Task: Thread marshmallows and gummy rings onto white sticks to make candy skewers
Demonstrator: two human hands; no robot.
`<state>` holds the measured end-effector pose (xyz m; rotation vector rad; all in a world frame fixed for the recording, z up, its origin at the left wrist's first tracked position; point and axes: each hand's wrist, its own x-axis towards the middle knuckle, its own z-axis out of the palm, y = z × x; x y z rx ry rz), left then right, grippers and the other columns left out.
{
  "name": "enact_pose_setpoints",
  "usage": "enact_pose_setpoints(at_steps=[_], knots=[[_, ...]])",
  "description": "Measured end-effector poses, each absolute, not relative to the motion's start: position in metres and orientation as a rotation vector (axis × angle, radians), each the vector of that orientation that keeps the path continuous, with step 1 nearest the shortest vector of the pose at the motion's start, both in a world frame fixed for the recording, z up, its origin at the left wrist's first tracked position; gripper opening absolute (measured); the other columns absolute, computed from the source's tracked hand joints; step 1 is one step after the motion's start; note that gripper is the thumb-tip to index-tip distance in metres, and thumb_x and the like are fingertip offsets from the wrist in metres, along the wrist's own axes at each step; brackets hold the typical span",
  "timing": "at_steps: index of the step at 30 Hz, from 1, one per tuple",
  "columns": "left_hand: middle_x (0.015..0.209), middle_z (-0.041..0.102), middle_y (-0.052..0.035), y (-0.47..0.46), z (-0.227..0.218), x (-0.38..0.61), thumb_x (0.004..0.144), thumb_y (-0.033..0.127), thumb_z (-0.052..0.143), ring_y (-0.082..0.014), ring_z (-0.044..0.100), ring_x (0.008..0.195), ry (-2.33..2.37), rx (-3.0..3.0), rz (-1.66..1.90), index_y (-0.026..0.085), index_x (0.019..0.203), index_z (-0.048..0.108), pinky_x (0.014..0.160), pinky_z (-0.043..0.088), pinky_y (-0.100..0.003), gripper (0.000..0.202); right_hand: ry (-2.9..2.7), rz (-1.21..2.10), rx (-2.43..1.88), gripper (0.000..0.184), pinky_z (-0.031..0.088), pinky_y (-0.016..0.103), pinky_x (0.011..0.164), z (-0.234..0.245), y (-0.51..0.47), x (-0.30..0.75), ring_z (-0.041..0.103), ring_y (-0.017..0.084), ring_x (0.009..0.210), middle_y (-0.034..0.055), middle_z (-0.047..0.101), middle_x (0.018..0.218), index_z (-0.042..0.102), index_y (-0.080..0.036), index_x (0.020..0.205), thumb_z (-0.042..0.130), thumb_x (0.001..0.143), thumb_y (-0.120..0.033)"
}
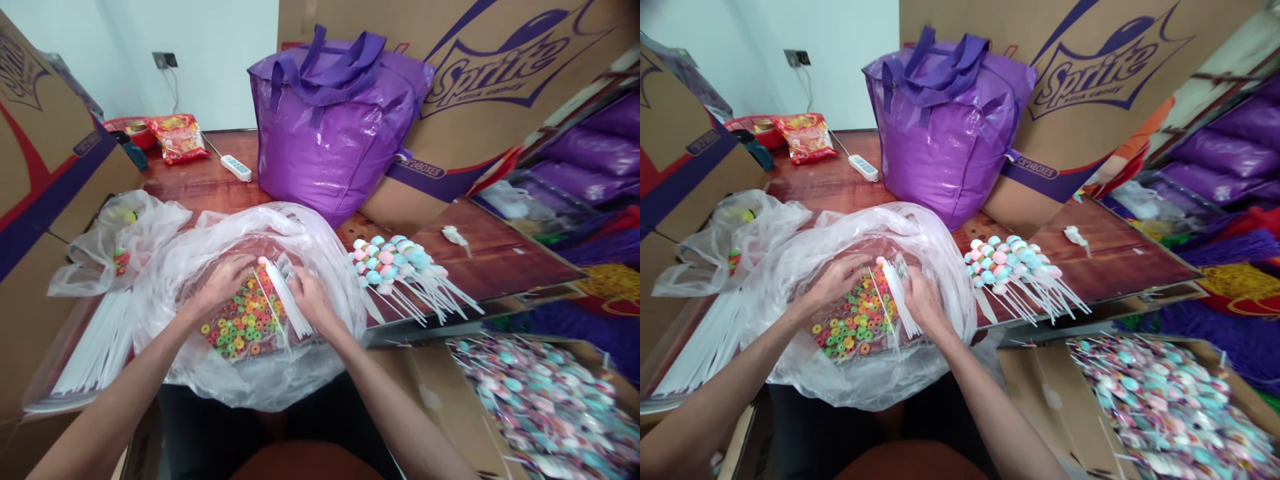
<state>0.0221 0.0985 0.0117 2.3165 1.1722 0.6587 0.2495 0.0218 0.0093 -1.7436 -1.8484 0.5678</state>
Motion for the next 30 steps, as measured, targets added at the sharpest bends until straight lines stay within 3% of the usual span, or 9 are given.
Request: enact_pose_setpoints(at_steps=[3,5,9,13,16,18,23,30], knots=[[0.137,0.063,-0.0095,0.084,0.019,0.012,0.097,0.036,0.045,-0.026,0.058,0.129,1.228,2.277,0.638,0.02,0.13,0.062,0.111,0.044,-0.045,0.041,-2.003,0.48,-1.715,0.043,0.045,0.039,0.097,0.013,0.007,0.236,0.059,0.027,0.113,0.0144,0.066,0.119,0.053,-0.013,0.133,0.052,0.096,-0.035],[0.137,0.063,-0.0102,0.074,0.026,-0.001,0.098,0.036,0.043,-0.0264,0.057,0.13,1.25,2.257,0.641,0.019,0.129,0.064,0.112,0.043,-0.046,0.041,-2.1,0.393,-1.731,0.051,0.044,0.043,0.097,0.014,-0.003,0.228,0.055,0.03,0.116,0.0172,0.061,0.125,0.05,-0.012,0.137,0.058,0.093,-0.037],[0.14,0.059,-0.0132,0.042,0.032,-0.033,0.096,0.04,0.051,-0.0284,0.053,0.133,1.275,2.244,0.602,0.02,0.134,0.06,0.113,0.042,-0.049,0.044,-2.197,0.312,-1.736,0.048,0.043,0.043,0.097,0.012,-0.012,0.225,0.052,0.03,0.116,0.0182,0.055,0.134,0.047,-0.011,0.14,0.053,0.093,-0.021],[0.159,0.033,-0.0176,0.0,0.023,-0.055,0.08,0.047,0.073,-0.0368,0.033,0.147,1.333,2.298,0.473,0.025,0.151,0.04,0.113,0.039,-0.056,0.082,-2.255,0.259,-1.775,0.044,0.044,0.04,0.093,0.009,-0.013,0.229,0.055,0.028,0.107,0.0171,0.06,0.124,0.049,-0.009,0.136,0.042,0.093,-0.011],[0.163,0.021,-0.0209,-0.021,0.019,-0.059,0.078,0.046,0.075,-0.0417,0.024,0.149,1.369,2.385,0.393,0.026,0.153,0.037,0.113,0.035,-0.062,0.086,-2.266,0.123,-1.853,0.043,0.045,0.04,0.086,0.009,-0.016,0.226,0.057,0.028,0.097,0.0182,0.063,0.115,0.051,-0.009,0.133,0.04,0.092,-0.007],[0.16,0.026,-0.0211,-0.028,0.022,-0.057,0.08,0.045,0.074,-0.0424,0.027,0.147,1.382,2.444,0.361,0.028,0.152,0.038,0.111,0.037,-0.063,0.083,-2.251,0.06,-1.873,0.04,0.045,0.039,0.083,0.008,-0.016,0.223,0.057,0.028,0.093,0.0184,0.065,0.109,0.054,-0.008,0.129,0.039,0.092,-0.005],[0.137,0.05,-0.0174,-0.04,0.03,-0.048,0.078,0.042,0.077,-0.0385,0.048,0.129,1.435,2.488,0.278,0.03,0.146,0.048,0.102,0.048,-0.059,0.075,-2.105,0.027,-1.94,0.035,0.044,0.036,0.086,0.008,-0.008,0.23,0.057,0.028,0.101,0.0166,0.066,0.107,0.056,-0.008,0.124,0.037,0.094,-0.005],[0.135,0.053,-0.0146,-0.049,0.031,-0.049,0.087,0.031,0.066,-0.0318,0.055,0.124,1.308,2.436,0.245,0.03,0.147,0.046,0.1,0.053,-0.048,0.063,-2.058,0.099,-1.987,0.035,0.043,0.038,0.085,0.015,-0.006,0.251,0.057,0.03,0.102,0.0192,0.065,0.109,0.058,-0.008,0.123,0.035,0.096,-0.005]])
